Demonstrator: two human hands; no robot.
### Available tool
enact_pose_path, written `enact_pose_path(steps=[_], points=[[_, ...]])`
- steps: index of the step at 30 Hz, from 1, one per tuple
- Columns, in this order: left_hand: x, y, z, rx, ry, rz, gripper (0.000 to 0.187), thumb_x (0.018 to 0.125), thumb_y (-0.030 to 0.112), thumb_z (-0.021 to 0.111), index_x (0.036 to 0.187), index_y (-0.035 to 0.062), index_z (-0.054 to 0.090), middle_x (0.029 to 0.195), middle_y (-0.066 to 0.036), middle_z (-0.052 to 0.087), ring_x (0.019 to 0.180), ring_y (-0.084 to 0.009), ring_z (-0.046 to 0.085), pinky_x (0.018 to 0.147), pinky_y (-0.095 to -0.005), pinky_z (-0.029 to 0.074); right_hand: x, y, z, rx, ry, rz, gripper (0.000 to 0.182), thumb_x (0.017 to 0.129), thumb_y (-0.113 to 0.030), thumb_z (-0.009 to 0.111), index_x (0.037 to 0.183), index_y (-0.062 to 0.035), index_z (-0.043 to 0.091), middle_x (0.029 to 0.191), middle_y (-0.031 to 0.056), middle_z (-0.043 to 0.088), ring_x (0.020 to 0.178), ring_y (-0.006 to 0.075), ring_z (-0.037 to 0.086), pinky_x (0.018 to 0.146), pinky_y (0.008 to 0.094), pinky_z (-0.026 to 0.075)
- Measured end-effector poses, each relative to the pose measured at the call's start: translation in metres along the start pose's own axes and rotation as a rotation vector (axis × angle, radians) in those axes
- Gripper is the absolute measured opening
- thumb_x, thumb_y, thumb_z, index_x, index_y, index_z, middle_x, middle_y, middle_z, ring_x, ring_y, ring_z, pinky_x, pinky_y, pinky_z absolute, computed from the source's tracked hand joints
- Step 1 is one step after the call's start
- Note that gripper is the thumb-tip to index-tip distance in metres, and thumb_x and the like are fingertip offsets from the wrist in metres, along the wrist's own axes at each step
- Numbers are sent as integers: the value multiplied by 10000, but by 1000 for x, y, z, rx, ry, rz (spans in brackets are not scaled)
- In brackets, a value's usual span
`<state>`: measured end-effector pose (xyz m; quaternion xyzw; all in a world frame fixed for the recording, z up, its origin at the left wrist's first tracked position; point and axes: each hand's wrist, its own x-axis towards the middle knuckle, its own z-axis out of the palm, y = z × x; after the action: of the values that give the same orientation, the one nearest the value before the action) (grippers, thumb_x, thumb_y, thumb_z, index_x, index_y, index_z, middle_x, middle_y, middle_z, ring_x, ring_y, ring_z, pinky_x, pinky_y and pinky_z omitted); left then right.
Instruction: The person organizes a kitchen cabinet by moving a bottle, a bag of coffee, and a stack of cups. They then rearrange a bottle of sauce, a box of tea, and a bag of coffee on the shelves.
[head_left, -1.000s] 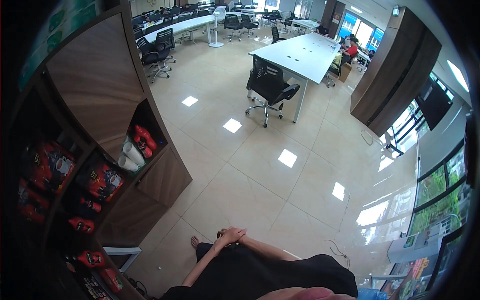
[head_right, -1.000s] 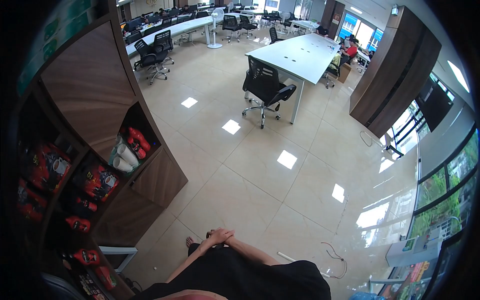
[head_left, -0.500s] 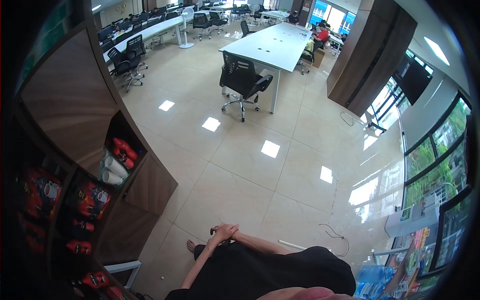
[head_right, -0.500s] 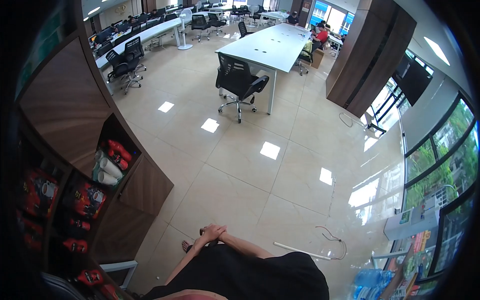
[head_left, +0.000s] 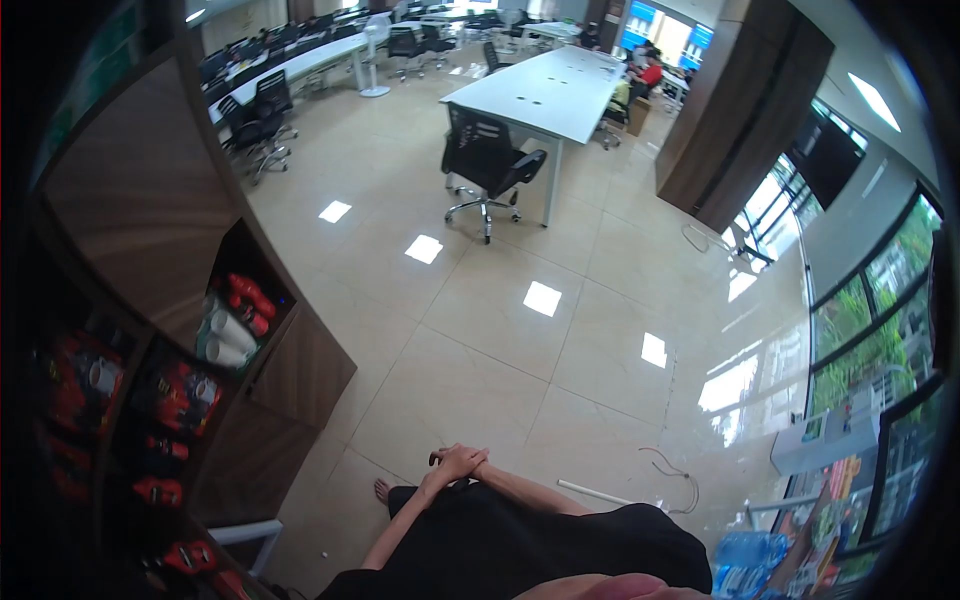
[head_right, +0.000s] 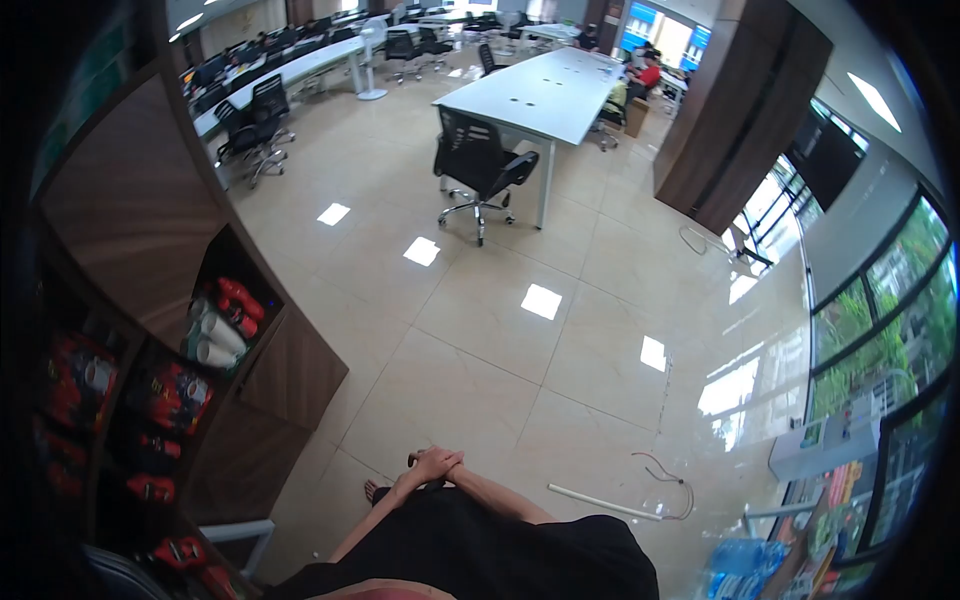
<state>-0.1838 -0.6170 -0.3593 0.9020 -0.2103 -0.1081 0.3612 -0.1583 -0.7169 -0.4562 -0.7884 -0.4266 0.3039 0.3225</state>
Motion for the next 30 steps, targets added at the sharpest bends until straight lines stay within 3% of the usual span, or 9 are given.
enact_pose_path(steps=[7, 14, 17, 18, 22, 24, 28, 30], points=[[-21, 9, -10, -94, -13, -375, 394, 982, 406, 362, 1060, 222, 703, 1123, -85, 718, 1030, -396, 655, 605, -761, 410, 13, -10, 12, 35, -141, -88, 394, 879, -287, 617, 1226, -106, 579, 1073, 139, 661, 995, 289, 634, 866, 436, 493], [-47, -15, 2, -154, 192, -418, 489, 964, 549, 448, 994, 187, 774, 1019, -113, 732, 956, -406, 647, 934, -491, 464, 37, -2, 23, 202, -268, -161, 405, 880, -289, 614, 1236, -98, 586, 1078, 137, 665, 988, 272, 639, 862, 426, 495], [-51, -4, -6, -175, 238, -546, 540, 954, 588, 439, 973, 168, 780, 1023, -121, 733, 993, -412, 640, 949, -504, 457, 45, 22, 38, 428, -328, -234, 410, 881, -290, 613, 1240, -94, 588, 1080, 136, 667, 985, 265, 641, 861, 422, 495], [-51, 1, -13, -71, 114, -613, 570, 956, 595, 428, 987, 145, 777, 1022, -134, 733, 1006, -427, 640, 947, -535, 454, 48, 17, 34, 468, -343, -235, 411, 881, -290, 612, 1242, -93, 589, 1081, 136, 668, 984, 263, 642, 860, 420, 496], [-56, -7, -16, -237, 167, -514, 491, 924, 530, 501, 1057, 134, 759, 1070, -176, 714, 1005, -447, 647, 963, -534, 462, 47, -62, -1, 220, -315, -63, 319, 900, -275, 609, 1180, -124, 634, 1123, 105, 674, 986, 268, 648, 859, 427, 510], [-50, -10, -14, -148, 162, -530, 472, 930, 510, 502, 1031, 130, 763, 1048, -171, 720, 990, -446, 649, 945, -541, 464, 45, -97, -27, 157, -304, -9, 275, 910, -267, 608, 1149, -140, 656, 1144, 89, 678, 987, 270, 652, 858, 430, 517], [-44, -8, -12, -50, 152, -416, 503, 970, 522, 458, 931, 134, 776, 993, -142, 734, 952, -431, 655, 920, -515, 473, 23, -87, -41, 107, -242, -167, 379, 895, -259, 598, 1240, -104, 567, 1085, 144, 667, 992, 296, 642, 879, 422, 495], [-41, -2, -16, -86, 122, -306, 483, 963, 503, 470, 939, 129, 773, 990, -150, 731, 948, -434, 655, 913, -521, 475, 35, -17, 14, 5, -130, -125, 362, 898, -239, 597, 1237, -123, 554, 1087, 144, 662, 1007, 315, 636, 892, 432, 490]])
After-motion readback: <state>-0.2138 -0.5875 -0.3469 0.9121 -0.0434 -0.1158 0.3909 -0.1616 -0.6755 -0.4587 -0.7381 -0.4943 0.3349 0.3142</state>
